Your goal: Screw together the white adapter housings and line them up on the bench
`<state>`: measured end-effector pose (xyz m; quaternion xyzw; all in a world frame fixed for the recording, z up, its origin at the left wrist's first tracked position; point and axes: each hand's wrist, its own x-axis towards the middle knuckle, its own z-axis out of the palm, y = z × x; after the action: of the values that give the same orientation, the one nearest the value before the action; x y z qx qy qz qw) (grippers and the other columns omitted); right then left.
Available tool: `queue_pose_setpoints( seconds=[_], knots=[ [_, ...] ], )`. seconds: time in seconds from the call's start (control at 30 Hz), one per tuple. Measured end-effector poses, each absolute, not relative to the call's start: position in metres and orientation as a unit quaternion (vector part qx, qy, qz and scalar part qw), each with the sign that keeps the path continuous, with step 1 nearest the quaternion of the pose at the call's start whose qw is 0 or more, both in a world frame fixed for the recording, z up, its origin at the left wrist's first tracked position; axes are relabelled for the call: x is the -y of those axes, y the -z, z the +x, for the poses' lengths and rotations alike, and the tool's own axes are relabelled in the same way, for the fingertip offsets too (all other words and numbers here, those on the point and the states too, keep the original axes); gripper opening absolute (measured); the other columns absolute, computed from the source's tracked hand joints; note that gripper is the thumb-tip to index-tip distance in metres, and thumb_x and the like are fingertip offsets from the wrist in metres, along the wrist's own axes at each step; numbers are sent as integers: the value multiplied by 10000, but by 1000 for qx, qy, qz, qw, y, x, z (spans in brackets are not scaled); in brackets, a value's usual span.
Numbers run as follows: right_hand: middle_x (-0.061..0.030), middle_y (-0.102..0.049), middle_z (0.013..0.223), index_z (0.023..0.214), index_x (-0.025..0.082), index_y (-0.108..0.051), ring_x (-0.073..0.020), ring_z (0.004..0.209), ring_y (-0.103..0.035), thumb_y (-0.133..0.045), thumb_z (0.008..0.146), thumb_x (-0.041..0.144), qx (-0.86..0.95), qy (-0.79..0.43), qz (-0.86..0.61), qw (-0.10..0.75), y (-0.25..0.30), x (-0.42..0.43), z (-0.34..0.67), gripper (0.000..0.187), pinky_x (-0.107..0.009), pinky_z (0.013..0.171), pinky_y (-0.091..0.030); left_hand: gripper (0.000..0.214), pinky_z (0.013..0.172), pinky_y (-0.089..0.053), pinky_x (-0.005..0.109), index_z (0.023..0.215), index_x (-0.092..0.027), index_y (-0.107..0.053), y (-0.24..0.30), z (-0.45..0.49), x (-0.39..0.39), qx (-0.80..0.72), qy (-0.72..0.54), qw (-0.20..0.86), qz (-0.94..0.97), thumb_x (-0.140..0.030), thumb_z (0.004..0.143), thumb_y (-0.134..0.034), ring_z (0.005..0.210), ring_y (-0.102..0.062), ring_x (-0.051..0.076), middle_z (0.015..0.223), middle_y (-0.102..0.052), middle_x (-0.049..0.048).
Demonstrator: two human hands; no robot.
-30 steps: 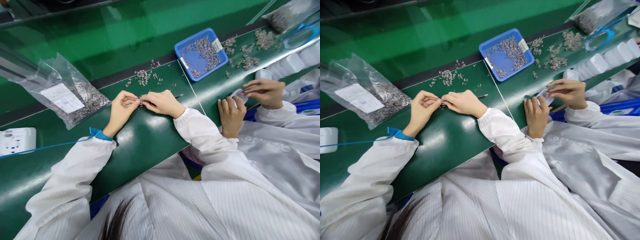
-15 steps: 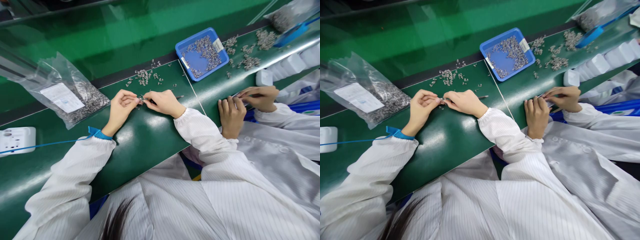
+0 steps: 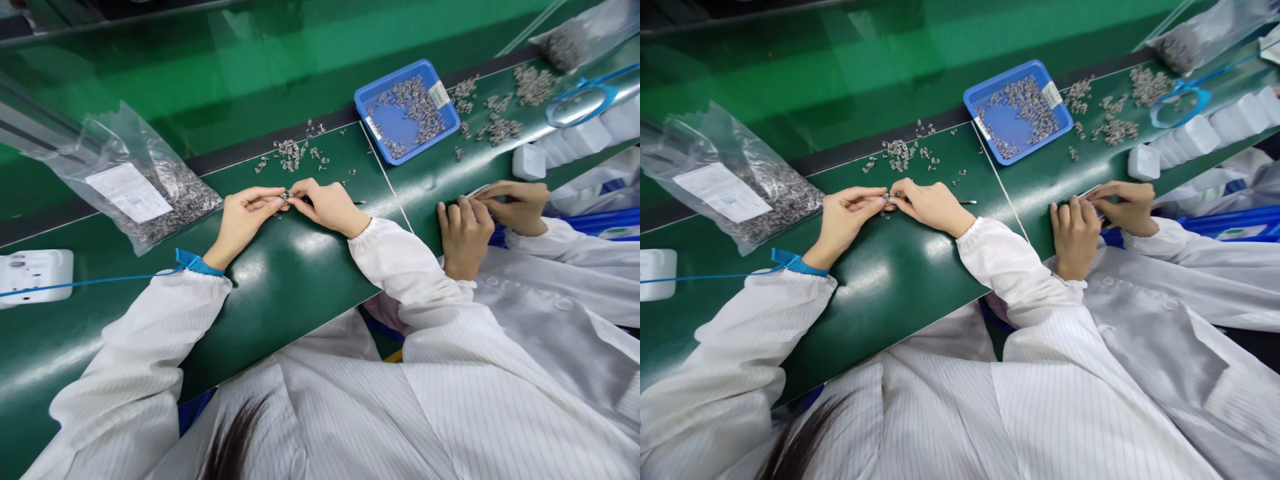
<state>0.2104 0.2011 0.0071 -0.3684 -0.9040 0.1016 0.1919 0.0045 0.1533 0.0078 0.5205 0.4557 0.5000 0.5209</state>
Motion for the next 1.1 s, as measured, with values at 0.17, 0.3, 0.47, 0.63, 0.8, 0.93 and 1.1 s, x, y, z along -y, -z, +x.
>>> queue_pose_setpoints(
  seconds=[0.17,0.3,0.47,0.63,0.8,0.93,1.1],
  knots=[
    [-46,-738,1049,1210,132,-554,-194,873,-716,-404,1061,435,903,-116,-383,156,-8,-201,209,369,-254,612,-329,288,837,-607,245,1054,-177,-771,-7,2,-156,-458,-487,502,549,-330,815,-816,876,-734,175,953,-749,58],
    [-41,-733,1038,1219,134,-539,-197,866,-706,-425,1057,393,911,-130,-372,124,-10,-200,208,326,-260,600,-302,208,856,-596,229,984,-185,-788,-10,3,-156,-467,-484,467,574,-310,819,-803,894,-720,162,960,-730,44],
    [-48,-730,1058,1213,130,-529,-206,881,-703,-427,1056,399,906,-137,-382,116,-10,-199,206,327,-256,610,-295,219,889,-590,233,1001,-193,-787,-11,4,-154,-468,-481,489,558,-301,812,-812,918,-724,166,977,-748,48],
    [-47,-732,1033,1216,122,-508,-187,857,-700,-426,1056,407,897,-167,-386,136,-8,-198,207,336,-246,641,-319,295,828,-593,206,1102,-189,-761,-7,4,-154,-459,-488,491,557,-263,819,-797,855,-725,142,919,-751,34],
    [-40,-734,1029,1188,128,-519,-172,862,-705,-449,1049,410,893,-194,-370,165,-9,-198,208,321,-234,658,-342,322,844,-587,210,1167,-195,-733,-4,5,-153,-453,-494,474,571,-242,849,-754,877,-726,137,937,-751,26],
    [-40,-733,1026,1180,138,-523,-162,867,-709,-452,1046,406,888,-209,-368,178,-10,-198,209,308,-232,665,-367,323,879,-583,235,1188,-193,-716,-5,6,-152,-456,-489,475,572,-280,878,-732,924,-725,151,963,-749,41],
    [-48,-733,1023,1201,131,-513,-180,855,-711,-454,1042,412,890,-199,-373,170,-7,-199,209,329,-250,663,-368,394,960,-574,311,1187,-185,-705,-6,7,-151,-462,-459,496,575,-368,845,-771,1000,-714,192,1056,-735,65]
  ],
)
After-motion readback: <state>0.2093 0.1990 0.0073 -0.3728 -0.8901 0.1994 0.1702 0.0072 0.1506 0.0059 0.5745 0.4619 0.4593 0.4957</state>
